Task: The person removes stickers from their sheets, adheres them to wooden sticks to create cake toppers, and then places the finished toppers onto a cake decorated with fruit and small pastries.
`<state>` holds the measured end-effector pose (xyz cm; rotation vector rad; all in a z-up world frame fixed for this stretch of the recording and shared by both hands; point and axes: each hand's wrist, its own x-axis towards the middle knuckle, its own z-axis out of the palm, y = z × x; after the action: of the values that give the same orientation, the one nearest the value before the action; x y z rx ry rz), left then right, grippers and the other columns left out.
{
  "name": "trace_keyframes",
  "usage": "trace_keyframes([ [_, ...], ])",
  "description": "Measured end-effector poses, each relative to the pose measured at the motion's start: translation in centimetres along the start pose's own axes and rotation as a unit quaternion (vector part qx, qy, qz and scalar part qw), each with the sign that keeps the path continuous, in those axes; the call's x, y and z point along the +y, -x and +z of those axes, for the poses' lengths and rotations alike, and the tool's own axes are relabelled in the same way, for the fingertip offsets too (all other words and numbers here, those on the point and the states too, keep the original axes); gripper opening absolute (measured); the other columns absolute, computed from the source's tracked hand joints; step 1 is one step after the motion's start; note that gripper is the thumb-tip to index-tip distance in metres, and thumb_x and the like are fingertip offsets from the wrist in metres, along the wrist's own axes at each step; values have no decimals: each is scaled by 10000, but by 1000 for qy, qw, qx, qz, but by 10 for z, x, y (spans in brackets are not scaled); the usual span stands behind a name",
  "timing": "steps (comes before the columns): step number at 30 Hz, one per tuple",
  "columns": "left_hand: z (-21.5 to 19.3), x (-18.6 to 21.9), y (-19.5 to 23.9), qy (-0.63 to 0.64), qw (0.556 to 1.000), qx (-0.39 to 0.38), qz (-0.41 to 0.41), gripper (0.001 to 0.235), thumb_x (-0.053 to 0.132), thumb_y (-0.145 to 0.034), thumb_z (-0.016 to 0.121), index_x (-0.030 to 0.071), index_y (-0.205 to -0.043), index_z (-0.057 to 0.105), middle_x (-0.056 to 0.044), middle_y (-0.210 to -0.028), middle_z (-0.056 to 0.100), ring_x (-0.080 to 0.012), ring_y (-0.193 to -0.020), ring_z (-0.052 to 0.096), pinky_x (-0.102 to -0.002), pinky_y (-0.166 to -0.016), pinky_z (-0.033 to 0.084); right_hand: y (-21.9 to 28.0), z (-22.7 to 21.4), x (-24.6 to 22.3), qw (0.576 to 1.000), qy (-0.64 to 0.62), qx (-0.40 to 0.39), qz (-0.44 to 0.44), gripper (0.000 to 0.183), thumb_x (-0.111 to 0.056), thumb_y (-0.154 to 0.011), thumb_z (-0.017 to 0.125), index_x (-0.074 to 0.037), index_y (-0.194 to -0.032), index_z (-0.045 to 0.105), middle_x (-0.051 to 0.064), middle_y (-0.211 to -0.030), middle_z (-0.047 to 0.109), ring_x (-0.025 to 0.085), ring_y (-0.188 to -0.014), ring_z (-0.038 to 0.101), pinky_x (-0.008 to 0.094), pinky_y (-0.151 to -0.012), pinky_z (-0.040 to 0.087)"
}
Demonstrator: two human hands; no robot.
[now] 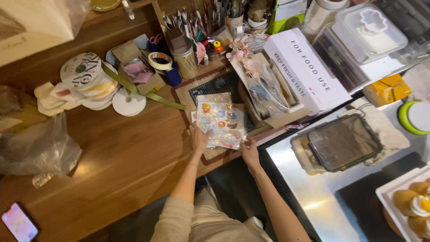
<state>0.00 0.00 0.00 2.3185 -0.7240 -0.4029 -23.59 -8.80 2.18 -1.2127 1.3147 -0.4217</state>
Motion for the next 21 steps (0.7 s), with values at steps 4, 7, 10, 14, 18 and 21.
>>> trace_keyframes([
  [4,3,-47,-40,-12,999,-41,21,1018,442,-777,1063,28,-1562,563,-304,-1467,626,-558,-1353,686,-659,-1198,520,-12,52,8,993,50,99,-34,685,-193,-1136,705,63,-1711,437,381,-1543,581,560,-1450,640,621,-1181,609],
  [7,7,-97,-71,144,988,-48,21,764,324,-783,1099,21,-1343,677,-139,-998,825,-262,-865,837,-347,-832,664,-6,70,1,974,140,172,-54,663,-181,-1115,704,75,-1687,490,368,-1494,576,573,-1412,637,692,-1269,482],
  [10,-31,-113,-73,245,967,-63,-34,417,218,-977,964,18,-1249,718,-179,-1007,824,-238,-824,838,-349,-661,654,-30,74,36,955,204,209,-57,719,-323,-1125,707,-79,-1755,460,333,-1574,540,582,-1501,564,699,-1353,262],
  [14,-106,-88,-104,444,882,-37,-154,524,243,-1136,821,-30,-1485,543,-191,-1214,750,-280,-924,851,-331,-698,716,-9,81,-4,942,217,238,-93,575,-204,-1140,636,-93,-1693,525,325,-1573,531,592,-1474,569,662,-1296,371],
  [18,-67,-36,-191,484,858,-92,-144,588,247,-1071,920,-85,-1462,633,-164,-1146,796,-195,-807,833,-287,-638,708,-5,88,-6,933,209,253,-146,537,-139,-1131,653,-130,-1658,546,297,-1561,537,572,-1494,549,645,-1292,365],
  [21,0,-10,-246,511,841,-142,-110,1020,352,-1049,973,-241,-1632,381,-383,-1340,718,-398,-1040,878,-459,-897,764,6,87,-20,946,167,247,-128,503,-159,-1134,634,-137,-1633,578,282,-1545,545,532,-1471,580,617,-1251,437],
])
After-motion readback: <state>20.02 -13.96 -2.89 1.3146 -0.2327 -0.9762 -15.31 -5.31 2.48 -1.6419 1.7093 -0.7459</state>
